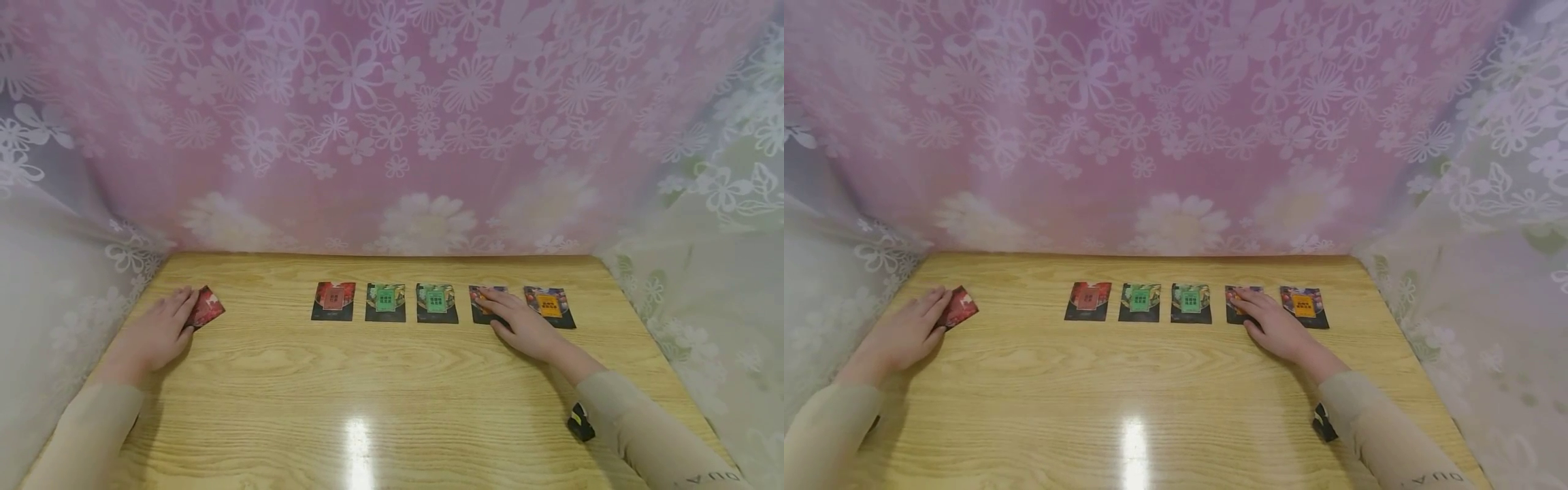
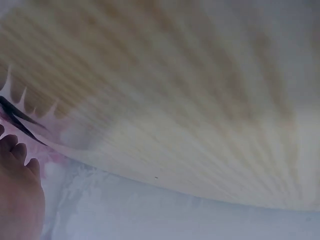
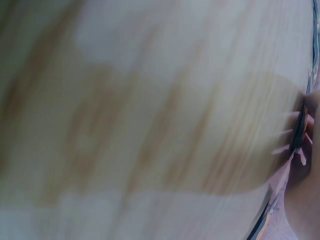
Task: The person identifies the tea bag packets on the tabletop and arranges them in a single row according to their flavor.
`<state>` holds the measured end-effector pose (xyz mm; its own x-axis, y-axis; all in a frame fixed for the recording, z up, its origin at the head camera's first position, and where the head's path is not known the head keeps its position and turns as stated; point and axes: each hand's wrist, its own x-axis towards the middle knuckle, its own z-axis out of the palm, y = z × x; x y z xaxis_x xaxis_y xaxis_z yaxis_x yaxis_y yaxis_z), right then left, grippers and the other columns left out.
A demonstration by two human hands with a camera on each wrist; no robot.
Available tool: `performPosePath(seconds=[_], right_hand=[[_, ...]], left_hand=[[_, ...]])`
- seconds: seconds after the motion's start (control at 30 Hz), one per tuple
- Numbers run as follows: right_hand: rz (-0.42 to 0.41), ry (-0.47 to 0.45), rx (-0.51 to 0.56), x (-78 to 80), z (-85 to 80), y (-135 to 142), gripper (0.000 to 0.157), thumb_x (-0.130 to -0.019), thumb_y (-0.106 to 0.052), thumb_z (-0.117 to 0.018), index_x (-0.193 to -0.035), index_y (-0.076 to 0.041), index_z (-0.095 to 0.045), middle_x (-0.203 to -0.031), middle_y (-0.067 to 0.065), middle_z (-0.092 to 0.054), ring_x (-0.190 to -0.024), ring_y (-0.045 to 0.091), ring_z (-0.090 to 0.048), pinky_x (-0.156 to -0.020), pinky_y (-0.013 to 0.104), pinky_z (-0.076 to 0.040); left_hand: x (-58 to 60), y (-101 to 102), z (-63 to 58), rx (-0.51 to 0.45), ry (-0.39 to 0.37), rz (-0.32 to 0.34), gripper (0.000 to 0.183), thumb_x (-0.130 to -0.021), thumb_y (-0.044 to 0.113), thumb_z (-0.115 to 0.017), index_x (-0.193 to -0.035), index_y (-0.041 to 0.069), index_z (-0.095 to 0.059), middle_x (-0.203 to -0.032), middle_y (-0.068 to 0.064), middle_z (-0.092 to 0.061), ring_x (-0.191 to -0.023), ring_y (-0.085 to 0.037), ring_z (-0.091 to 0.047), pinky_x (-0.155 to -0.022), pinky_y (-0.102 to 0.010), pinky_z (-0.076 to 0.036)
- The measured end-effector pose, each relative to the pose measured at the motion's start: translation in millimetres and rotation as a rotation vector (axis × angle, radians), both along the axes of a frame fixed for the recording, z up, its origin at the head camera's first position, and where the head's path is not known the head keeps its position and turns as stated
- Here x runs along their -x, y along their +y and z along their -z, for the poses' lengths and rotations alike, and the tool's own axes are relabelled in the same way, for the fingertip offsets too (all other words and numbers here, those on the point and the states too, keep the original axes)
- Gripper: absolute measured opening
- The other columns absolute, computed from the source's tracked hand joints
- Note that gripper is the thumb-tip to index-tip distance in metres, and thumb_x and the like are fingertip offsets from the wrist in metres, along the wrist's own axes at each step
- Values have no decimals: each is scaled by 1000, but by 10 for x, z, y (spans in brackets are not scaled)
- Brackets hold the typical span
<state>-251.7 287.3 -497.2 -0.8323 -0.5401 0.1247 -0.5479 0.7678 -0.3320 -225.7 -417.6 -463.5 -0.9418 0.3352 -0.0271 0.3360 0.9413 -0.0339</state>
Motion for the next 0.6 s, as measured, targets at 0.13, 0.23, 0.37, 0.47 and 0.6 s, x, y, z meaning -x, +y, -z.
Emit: performPosePath(seconds=[0.13,0.23,0.37,0.47,0.6], right_hand=[[5,-5,-8,-2,-5,-7,50,-109,-12,-59,-158,-5,-51,-169,21,-38,-154,49,-36,-121,72,-38],[7,-8,-8,-4,-8,-9,50,-109,-12,-59,-158,-5,-50,-170,21,-38,-154,49,-36,-121,72,-38],[8,-13,-5,-9,-13,-12,50,-109,-11,-59,-157,-4,-51,-170,21,-38,-154,50,-36,-121,72,-38],[9,-19,-5,-16,-24,-15,49,-109,-12,-59,-156,-3,-52,-170,22,-38,-154,50,-36,-121,72,-38],[9,-22,-6,-17,-32,-14,48,-109,-12,-59,-156,-3,-52,-170,22,-37,-154,50,-35,-121,72,-38]], left_hand=[[-48,91,-10,-2,5,35,66,-109,24,-54,-160,-13,-33,-162,-39,-36,-149,-56,-38,-122,-69,-35],[-61,177,-29,1,-24,23,68,-111,29,-52,-161,-12,-31,-164,-39,-33,-152,-55,-35,-124,-68,-32],[-46,309,-59,6,-67,-1,71,-113,36,-48,-162,-13,-29,-167,-38,-29,-154,-55,-32,-127,-68,-29],[-18,414,-63,11,-65,7,73,-113,38,-49,-161,-13,-30,-167,-37,-29,-154,-54,-32,-127,-67,-29],[19,556,-22,25,-36,27,72,-113,37,-49,-160,-15,-32,-167,-36,-31,-154,-54,-33,-128,-66,-30]])
